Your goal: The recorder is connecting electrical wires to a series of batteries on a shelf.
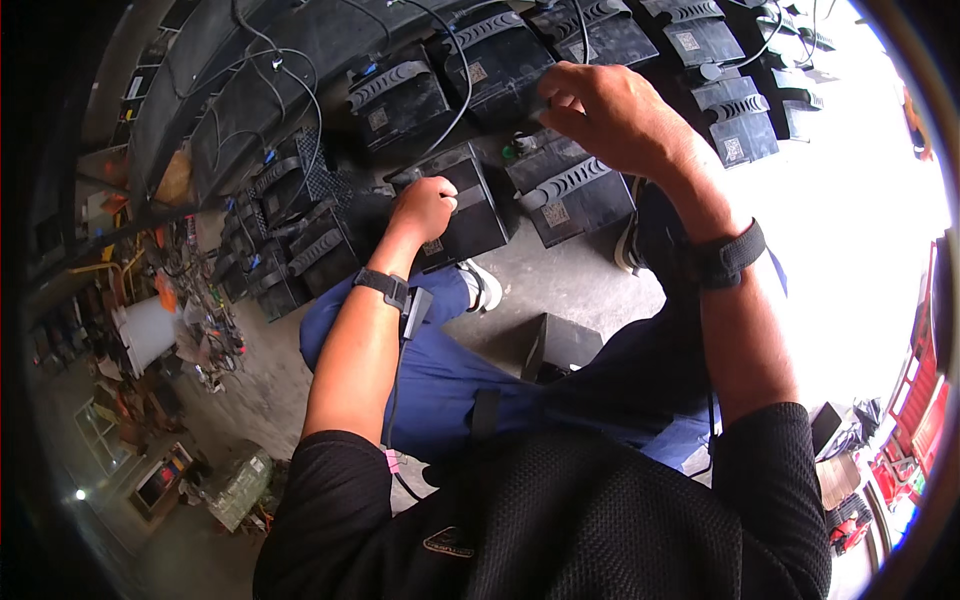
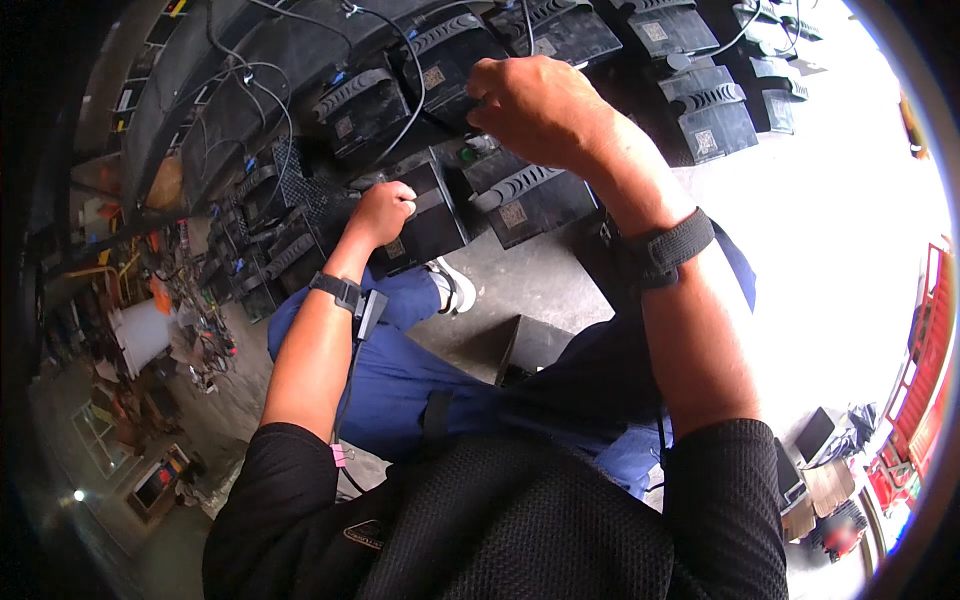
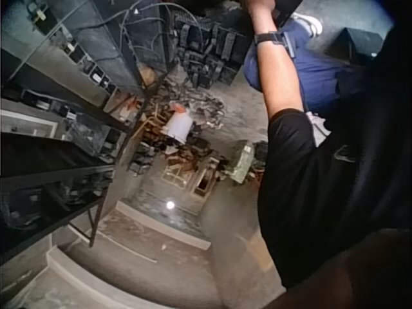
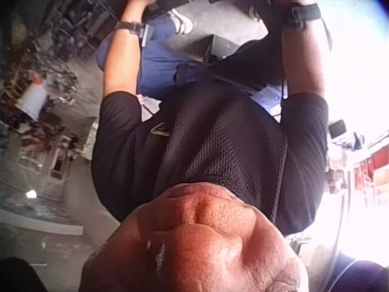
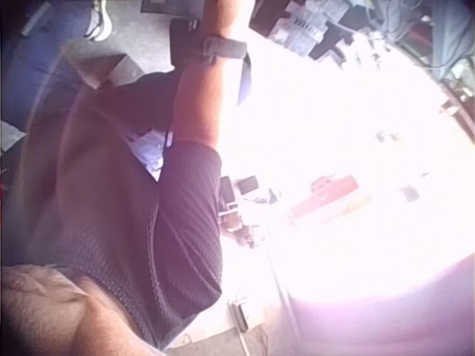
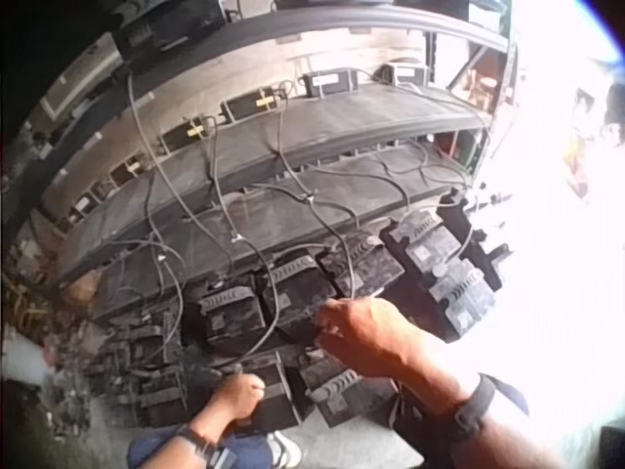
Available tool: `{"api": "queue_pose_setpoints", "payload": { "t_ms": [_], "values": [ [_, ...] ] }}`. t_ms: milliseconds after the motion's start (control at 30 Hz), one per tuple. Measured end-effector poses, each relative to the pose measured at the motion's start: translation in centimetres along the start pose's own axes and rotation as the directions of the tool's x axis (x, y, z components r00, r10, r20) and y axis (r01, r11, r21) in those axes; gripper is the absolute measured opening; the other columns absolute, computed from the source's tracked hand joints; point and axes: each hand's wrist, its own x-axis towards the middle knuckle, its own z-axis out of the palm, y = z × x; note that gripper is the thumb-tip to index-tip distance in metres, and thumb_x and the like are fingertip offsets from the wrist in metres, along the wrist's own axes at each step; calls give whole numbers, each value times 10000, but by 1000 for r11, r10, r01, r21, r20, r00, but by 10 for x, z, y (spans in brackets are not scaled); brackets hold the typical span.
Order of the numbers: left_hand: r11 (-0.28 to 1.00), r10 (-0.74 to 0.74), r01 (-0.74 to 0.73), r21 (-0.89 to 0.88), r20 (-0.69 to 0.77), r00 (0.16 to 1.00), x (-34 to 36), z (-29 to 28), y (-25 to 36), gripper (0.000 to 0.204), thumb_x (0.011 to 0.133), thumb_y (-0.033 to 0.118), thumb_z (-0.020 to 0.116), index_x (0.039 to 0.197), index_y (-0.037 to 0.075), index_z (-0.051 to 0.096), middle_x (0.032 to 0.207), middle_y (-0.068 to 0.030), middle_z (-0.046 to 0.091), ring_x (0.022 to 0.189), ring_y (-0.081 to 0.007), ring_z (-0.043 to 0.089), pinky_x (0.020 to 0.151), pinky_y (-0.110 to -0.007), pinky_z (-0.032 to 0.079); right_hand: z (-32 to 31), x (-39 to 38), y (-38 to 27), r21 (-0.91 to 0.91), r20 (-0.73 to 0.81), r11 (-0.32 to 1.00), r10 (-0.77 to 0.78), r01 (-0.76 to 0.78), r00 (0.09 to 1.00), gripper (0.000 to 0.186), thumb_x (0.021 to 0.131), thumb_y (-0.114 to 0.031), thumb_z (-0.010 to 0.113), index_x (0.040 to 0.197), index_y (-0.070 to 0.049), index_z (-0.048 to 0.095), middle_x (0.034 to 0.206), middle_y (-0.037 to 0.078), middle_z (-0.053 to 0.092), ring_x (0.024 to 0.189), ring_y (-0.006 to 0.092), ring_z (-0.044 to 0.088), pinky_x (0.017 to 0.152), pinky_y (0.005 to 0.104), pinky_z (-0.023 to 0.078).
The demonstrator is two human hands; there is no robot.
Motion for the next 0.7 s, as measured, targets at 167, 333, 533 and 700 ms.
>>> {"api": "queue_pose_setpoints", "payload": {
  "t_ms": [167, 333, 533, 700],
  "values": [
    [1000, -3, 2, -18, -60, 998, -3, -7, 10, 287, 747, 157, 717, 993, 15, 673, 889, -183, 705, 873, -286, 690, 780, -368, 529, 1, -1, 0, -7, 9, 1000, 9, -9, 1000, 245, 882, -236, 677, 1059, -67, 673, 926, 133, 734, 904, 343, 703, 784, 439, 558],
    [961, -127, 95, 258, 110, 986, -17, -26, 37, 468, 726, 213, 801, 1135, 64, 631, 1124, -174, 682, 1094, -328, 640, 935, -426, 494, 4, -1, 2, -6, 7, 1000, 5, -5, 1000, 240, 877, -235, 683, 1049, -69, 671, 921, 132, 734, 904, 343, 703, 781, 438, 558],
    [915, -72, 47, 401, 47, 996, -23, -22, 29, 436, 753, 212, 777, 1138, 73, 625, 1166, -146, 652, 1123, -333, 617, 938, -450, 492, 5, 2, -3, -6, 5, 1000, -23, 23, 1000, 248, 878, -242, 682, 1059, -73, 672, 934, 133, 734, 917, 340, 702, 786, 438, 559],
    [935, -27, 7, 355, 51, 998, -21, -21, 40, 400, 766, 211, 769, 1121, 73, 649, 1132, -128, 655, 1101, -343, 620, 919, -460, 499, 5, 1, -2, -11, -2, 1000, -15, 15, 1000, 250, 883, -234, 675, 1073, -72, 670, 945, 139, 734, 919, 335, 704, 795, 432, 563]
  ]
}}
